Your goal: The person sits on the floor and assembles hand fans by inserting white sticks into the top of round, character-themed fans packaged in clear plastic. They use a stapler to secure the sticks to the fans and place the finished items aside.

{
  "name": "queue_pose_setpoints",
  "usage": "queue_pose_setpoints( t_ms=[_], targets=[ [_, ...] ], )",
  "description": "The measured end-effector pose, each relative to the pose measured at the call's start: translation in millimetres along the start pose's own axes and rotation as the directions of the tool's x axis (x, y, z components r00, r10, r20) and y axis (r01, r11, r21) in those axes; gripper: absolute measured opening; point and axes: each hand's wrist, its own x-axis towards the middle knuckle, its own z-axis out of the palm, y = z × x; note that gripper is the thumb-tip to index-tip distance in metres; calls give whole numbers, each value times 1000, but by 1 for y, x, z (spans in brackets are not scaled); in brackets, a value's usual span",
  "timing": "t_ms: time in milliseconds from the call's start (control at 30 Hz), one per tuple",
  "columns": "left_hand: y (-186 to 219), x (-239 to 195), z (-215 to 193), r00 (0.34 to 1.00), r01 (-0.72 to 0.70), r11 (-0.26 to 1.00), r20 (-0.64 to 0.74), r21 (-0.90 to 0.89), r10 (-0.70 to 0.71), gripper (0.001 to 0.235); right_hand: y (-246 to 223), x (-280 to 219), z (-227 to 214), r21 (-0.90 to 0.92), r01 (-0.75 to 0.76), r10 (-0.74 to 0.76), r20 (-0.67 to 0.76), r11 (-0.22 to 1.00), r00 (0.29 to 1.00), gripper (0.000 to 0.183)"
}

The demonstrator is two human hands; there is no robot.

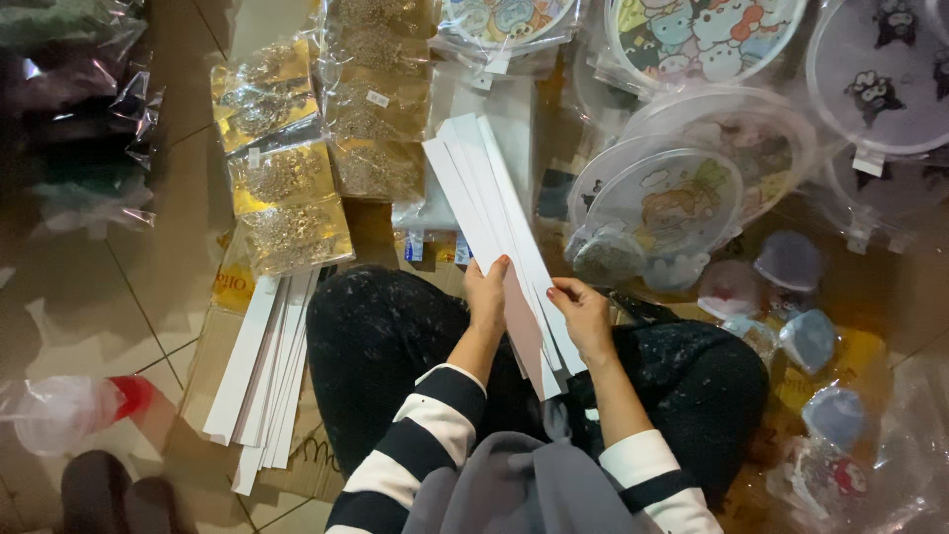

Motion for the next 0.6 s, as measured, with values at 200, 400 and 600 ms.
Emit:
queue_pose_setpoints(
  t_ms=[200, 400, 600],
  targets=[
    [7, 1, -5, 999, -42, 999, -15, -29, 42, 33, -53, -19, -21, -60, 146, -153, -141, 987, 978, 14],
    [42, -25, -2, 993, -94, 972, 43, -214, 106, 25, -42, -7, -35, 24, 185, -183, -61, 983, 981, 22],
    [43, -31, -1, 984, -177, 966, -3, -187, 179, 29, -55, -11, -37, 149, 126, -121, -40, 981, 992, 22]
  ],
)
